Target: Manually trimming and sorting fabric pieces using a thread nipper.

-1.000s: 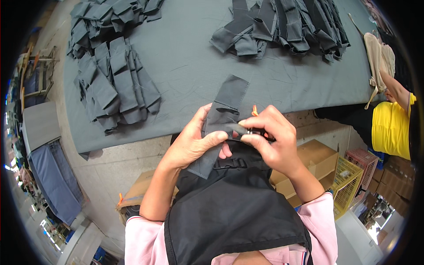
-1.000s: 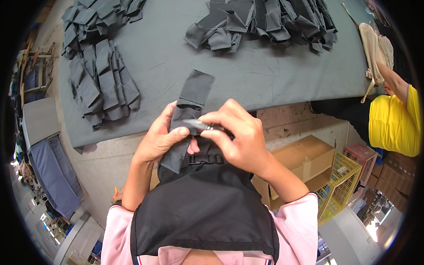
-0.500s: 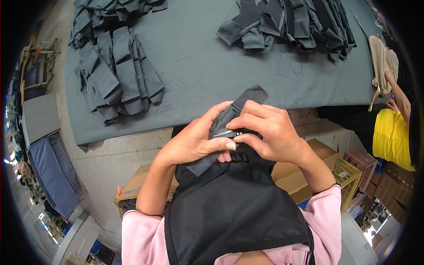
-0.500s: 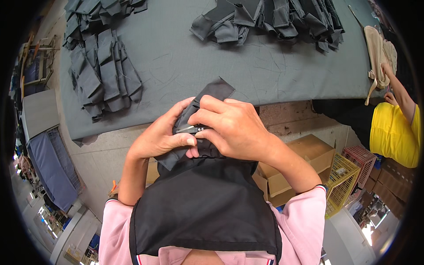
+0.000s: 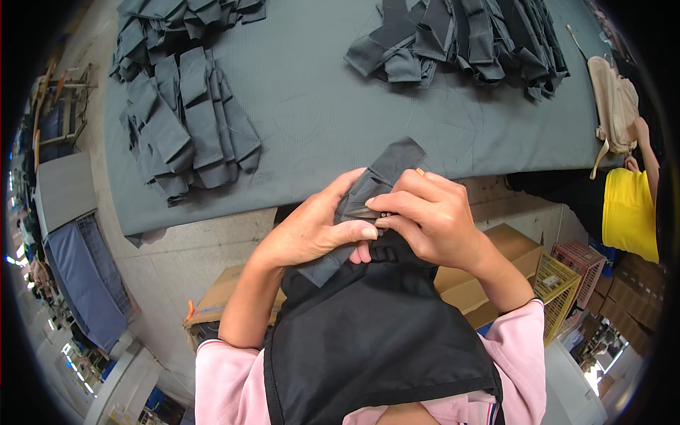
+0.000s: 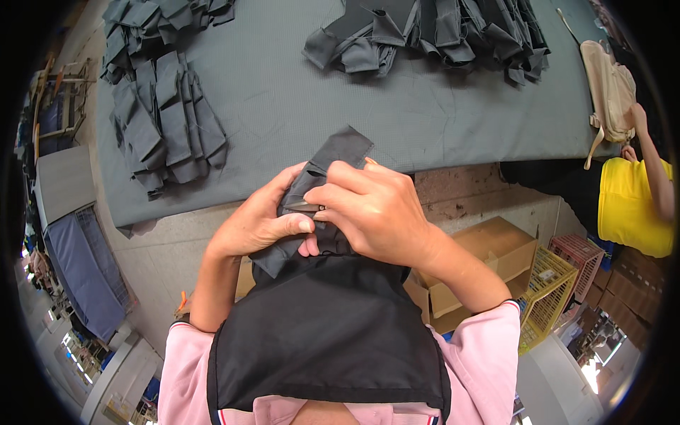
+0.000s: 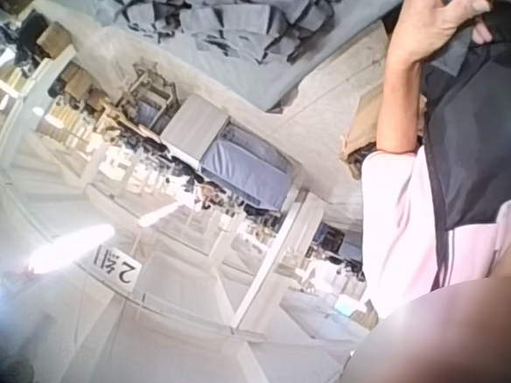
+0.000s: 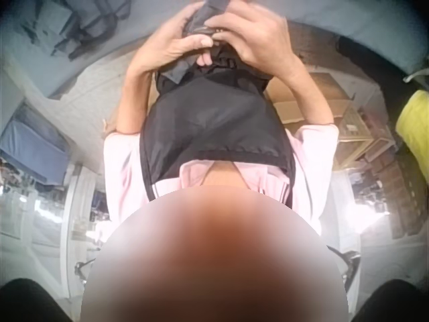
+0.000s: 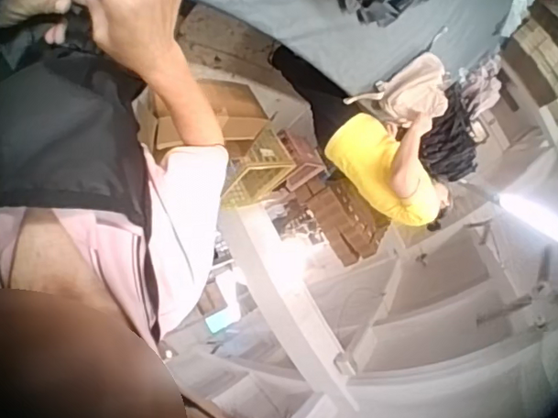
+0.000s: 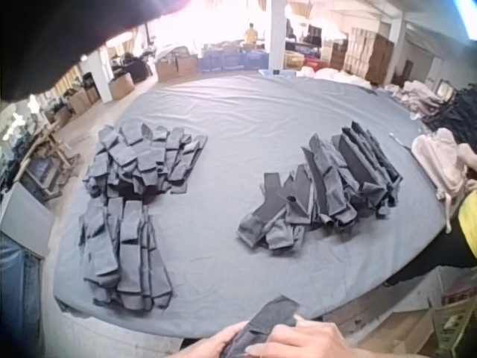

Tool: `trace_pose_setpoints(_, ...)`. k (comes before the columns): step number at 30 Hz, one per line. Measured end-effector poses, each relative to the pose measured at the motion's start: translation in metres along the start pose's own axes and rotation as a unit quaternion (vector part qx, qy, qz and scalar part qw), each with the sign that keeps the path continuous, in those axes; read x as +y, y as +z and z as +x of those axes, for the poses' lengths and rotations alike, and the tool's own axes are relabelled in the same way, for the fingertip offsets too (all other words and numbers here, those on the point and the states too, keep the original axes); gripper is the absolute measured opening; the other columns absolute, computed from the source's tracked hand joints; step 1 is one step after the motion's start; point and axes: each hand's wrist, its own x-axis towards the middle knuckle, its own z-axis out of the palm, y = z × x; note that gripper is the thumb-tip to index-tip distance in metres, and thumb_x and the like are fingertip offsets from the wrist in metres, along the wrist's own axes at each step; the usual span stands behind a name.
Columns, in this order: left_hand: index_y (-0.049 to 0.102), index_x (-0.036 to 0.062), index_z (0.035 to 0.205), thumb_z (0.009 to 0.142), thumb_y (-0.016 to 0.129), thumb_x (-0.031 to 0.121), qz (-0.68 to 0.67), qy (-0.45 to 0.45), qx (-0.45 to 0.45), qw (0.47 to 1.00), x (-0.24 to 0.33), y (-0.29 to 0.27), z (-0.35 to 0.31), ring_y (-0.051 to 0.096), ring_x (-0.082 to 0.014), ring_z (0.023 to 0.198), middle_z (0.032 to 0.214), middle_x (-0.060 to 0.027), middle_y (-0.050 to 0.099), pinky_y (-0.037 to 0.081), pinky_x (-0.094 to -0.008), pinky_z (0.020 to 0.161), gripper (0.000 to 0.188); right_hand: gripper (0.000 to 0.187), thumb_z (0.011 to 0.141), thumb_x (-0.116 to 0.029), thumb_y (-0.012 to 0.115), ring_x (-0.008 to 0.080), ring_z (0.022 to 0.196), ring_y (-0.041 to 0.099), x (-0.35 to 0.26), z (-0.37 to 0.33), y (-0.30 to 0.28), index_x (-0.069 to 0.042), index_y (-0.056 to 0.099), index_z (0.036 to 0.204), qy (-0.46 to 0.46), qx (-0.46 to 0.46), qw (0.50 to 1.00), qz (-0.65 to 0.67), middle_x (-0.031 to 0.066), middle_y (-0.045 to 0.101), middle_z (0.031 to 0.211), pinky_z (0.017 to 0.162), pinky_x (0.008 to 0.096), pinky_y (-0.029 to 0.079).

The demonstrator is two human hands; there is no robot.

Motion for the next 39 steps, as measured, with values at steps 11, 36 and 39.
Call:
trace_pose_setpoints(11, 0.036, 0.0013, 0.116, 0.092, 0.057, 0.022, -0.132, 0.127, 0.168, 0.969, 0.005, -0.012, 0.022, 0.063, -0.0176, 0.068, 0.101, -0.0149, 0.061, 0.054, -0.0283, 0.061, 0.038, 0.019, 0.073, 0.0, 0.067, 0.0144, 0.067, 0.053, 0.013, 0.0, 0.018, 0.0, 0.062, 0.091, 0.176, 0.134, 0.956, 0.193, 0.0054, 0.053, 0.078, 0.059, 0.0253, 0.043)
trace_pose_setpoints(36, 0.022, 0.0082, 0.117, 0.094, 0.054, 0.02, -0.189, 0.093, 0.143, 0.967, -0.035, 0.011, 0.006, 0.065, -0.023, 0.069, 0.109, -0.0194, 0.048, 0.057, -0.0315, 0.057, 0.042, 0.016, 0.094, -0.02, 0.054, 0.0015, 0.043, 0.032, 0.013, 0.037, 0.044, -0.008, 0.05, 0.085, 0.328, 0.263, 0.722, 0.549, -0.0055, 0.043, 0.064, 0.038, 0.0182, 0.025)
trace_pose_setpoints(39, 0.045, -0.0027, 0.105, 0.085, 0.063, 0.019, 0.076, 0.178, 0.208, 0.959, -0.026, 0.014, 0.0, 0.045, -0.031, 0.111, 0.118, -0.0201, 0.048, 0.042, -0.0416, 0.088, 0.034, 0.017, 0.092, -0.02, 0.057, 0.0013, 0.042, 0.031, 0.013, 0.043, 0.044, -0.008, 0.051, 0.082, 0.367, 0.204, 0.72, 0.552, -0.0057, 0.044, 0.064, 0.036, 0.0188, 0.023)
